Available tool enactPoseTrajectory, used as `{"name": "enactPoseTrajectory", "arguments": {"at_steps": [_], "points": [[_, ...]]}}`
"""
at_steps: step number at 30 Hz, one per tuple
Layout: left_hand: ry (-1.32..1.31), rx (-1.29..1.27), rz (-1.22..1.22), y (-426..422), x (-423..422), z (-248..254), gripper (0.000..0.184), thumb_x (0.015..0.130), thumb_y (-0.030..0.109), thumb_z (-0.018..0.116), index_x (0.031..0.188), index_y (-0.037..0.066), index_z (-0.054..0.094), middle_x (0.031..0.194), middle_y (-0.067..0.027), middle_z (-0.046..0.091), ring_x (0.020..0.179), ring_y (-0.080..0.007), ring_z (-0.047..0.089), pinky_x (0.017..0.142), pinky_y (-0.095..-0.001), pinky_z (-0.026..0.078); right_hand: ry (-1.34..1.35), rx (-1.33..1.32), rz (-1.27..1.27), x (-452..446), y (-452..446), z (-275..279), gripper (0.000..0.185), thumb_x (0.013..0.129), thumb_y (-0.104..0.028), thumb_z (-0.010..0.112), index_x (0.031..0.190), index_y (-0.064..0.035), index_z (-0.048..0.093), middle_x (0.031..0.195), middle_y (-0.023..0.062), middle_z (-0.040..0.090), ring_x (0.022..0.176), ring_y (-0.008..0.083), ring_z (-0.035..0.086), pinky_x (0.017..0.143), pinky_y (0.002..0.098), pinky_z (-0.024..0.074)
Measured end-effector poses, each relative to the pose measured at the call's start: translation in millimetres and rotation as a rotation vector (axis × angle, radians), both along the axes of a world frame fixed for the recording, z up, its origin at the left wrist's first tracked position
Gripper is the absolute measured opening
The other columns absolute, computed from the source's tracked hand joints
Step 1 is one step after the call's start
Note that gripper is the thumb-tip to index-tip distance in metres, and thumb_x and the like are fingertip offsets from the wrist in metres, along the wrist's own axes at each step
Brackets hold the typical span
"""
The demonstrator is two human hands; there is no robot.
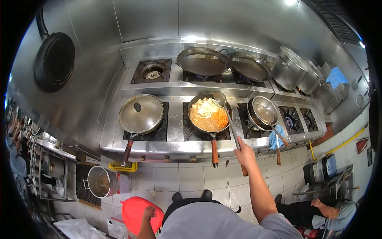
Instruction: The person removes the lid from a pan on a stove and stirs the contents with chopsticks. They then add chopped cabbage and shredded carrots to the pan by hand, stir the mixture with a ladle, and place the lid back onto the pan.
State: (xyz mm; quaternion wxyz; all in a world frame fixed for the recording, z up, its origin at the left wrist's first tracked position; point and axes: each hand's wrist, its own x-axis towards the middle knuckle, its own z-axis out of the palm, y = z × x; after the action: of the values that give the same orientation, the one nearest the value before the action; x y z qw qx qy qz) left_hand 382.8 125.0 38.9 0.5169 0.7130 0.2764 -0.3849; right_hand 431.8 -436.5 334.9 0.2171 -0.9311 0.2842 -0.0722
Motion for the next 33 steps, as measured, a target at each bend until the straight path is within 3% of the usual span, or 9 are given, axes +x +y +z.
{"name": "enactPoseTrajectory", "arguments": {"at_steps": [4, 6, 8, 11, 13, 16, 24, 29, 33], "points": [[-0.088, -0.039, -0.053, -9, 13, -2, 0.028, 0.085, 0.024, 0.054, 0.104, 0.003, 0.055, 0.077, -0.0082, 0.059, 0.051, -0.0176, 0.055, 0.043, -0.0287, 0.045, 0.015, -0.079, 0.000, 4, -11, -11, 0.063, 0.072, -0.016, 0.063, 0.131, -0.0166, 0.043, 0.089, 0.0192, 0.063, 0.076, 0.0331, 0.062, 0.071, 0.0377, 0.0475], [-0.115, -0.064, -0.062, -9, 15, -3, 0.029, 0.085, 0.025, 0.054, 0.105, 0.003, 0.055, 0.077, -0.0080, 0.059, 0.050, -0.0174, 0.055, 0.043, -0.0285, 0.045, 0.149, 0.152, 0.014, 0, -11, 7, 0.061, 0.073, -0.018, 0.063, 0.131, -0.0193, 0.043, 0.095, 0.0175, 0.064, 0.091, 0.0333, 0.060, 0.079, 0.0413, 0.0464], [-0.109, -0.011, -0.074, -11, 15, -7, 0.032, 0.085, 0.025, 0.054, 0.109, 0.003, 0.055, 0.079, -0.0082, 0.060, 0.051, -0.0171, 0.056, 0.043, -0.0282, 0.045, 0.164, 0.162, -0.008, -9, -6, 21, 0.062, 0.072, -0.018, 0.063, 0.131, -0.0207, 0.043, 0.097, 0.0175, 0.063, 0.091, 0.0344, 0.059, 0.079, 0.0415, 0.0461], [-0.070, -0.012, -0.043, -8, 10, -11, 0.030, 0.086, 0.025, 0.054, 0.107, 0.004, 0.054, 0.081, -0.0086, 0.061, 0.052, -0.0172, 0.056, 0.043, -0.0288, 0.045, 0.016, 0.028, 0.038, -33, 0, 28, 0.060, 0.075, -0.016, 0.063, 0.131, -0.0157, 0.043, 0.087, 0.0148, 0.065, 0.073, 0.0301, 0.063, 0.066, 0.0384, 0.0494], [-0.022, -0.011, -0.041, -4, 3, -10, 0.028, 0.086, 0.025, 0.053, 0.106, 0.005, 0.053, 0.084, -0.0092, 0.061, 0.055, -0.0187, 0.057, 0.046, -0.0304, 0.047, -0.048, 0.581, -0.042, -51, 5, 41, 0.055, 0.079, -0.012, 0.061, 0.132, -0.0091, 0.042, 0.073, 0.0080, 0.060, 0.052, 0.0184, 0.057, 0.049, 0.0315, 0.0470], [0.064, 0.012, -0.058, -2, -7, -2, 0.026, 0.086, 0.024, 0.052, 0.102, 0.005, 0.053, 0.085, -0.0098, 0.061, 0.055, -0.0191, 0.058, 0.046, -0.0308, 0.047, -0.009, 0.848, -0.025, -60, -4, 48, 0.053, 0.083, -0.009, 0.058, 0.133, -0.0051, 0.039, 0.066, 0.0022, 0.050, 0.044, 0.0084, 0.047, 0.040, 0.0243, 0.0409], [0.035, -0.004, -0.142, 4, 10, -15, 0.028, 0.087, 0.026, 0.051, 0.106, 0.006, 0.051, 0.083, -0.0099, 0.059, 0.059, -0.0208, 0.058, 0.048, -0.0308, 0.047, 0.080, 0.758, 0.015, -62, -7, 38, 0.055, 0.084, -0.011, 0.058, 0.134, -0.0037, 0.036, 0.068, 0.0039, 0.051, 0.044, 0.0105, 0.048, 0.040, 0.0251, 0.0412], [-0.075, -0.021, -0.008, -17, 25, 5, 0.027, 0.085, 0.022, 0.053, 0.105, 0.004, 0.054, 0.081, -0.0083, 0.060, 0.051, -0.0169, 0.055, 0.043, -0.0291, 0.046, -0.045, 1.150, -0.020, -66, -12, 38, 0.056, 0.084, -0.011, 0.057, 0.135, -0.0051, 0.035, 0.068, 0.0037, 0.051, 0.045, 0.0109, 0.048, 0.040, 0.0258, 0.0416], [-0.093, -0.025, -0.038, -23, 21, 9, 0.029, 0.085, 0.024, 0.054, 0.106, 0.004, 0.054, 0.080, -0.0074, 0.060, 0.052, -0.0165, 0.054, 0.045, -0.0294, 0.046, -0.154, 1.012, -0.014, -39, -9, 18, 0.057, 0.085, -0.014, 0.057, 0.136, -0.0054, 0.033, 0.067, 0.0031, 0.051, 0.044, 0.0108, 0.049, 0.040, 0.0256, 0.0416]]}}
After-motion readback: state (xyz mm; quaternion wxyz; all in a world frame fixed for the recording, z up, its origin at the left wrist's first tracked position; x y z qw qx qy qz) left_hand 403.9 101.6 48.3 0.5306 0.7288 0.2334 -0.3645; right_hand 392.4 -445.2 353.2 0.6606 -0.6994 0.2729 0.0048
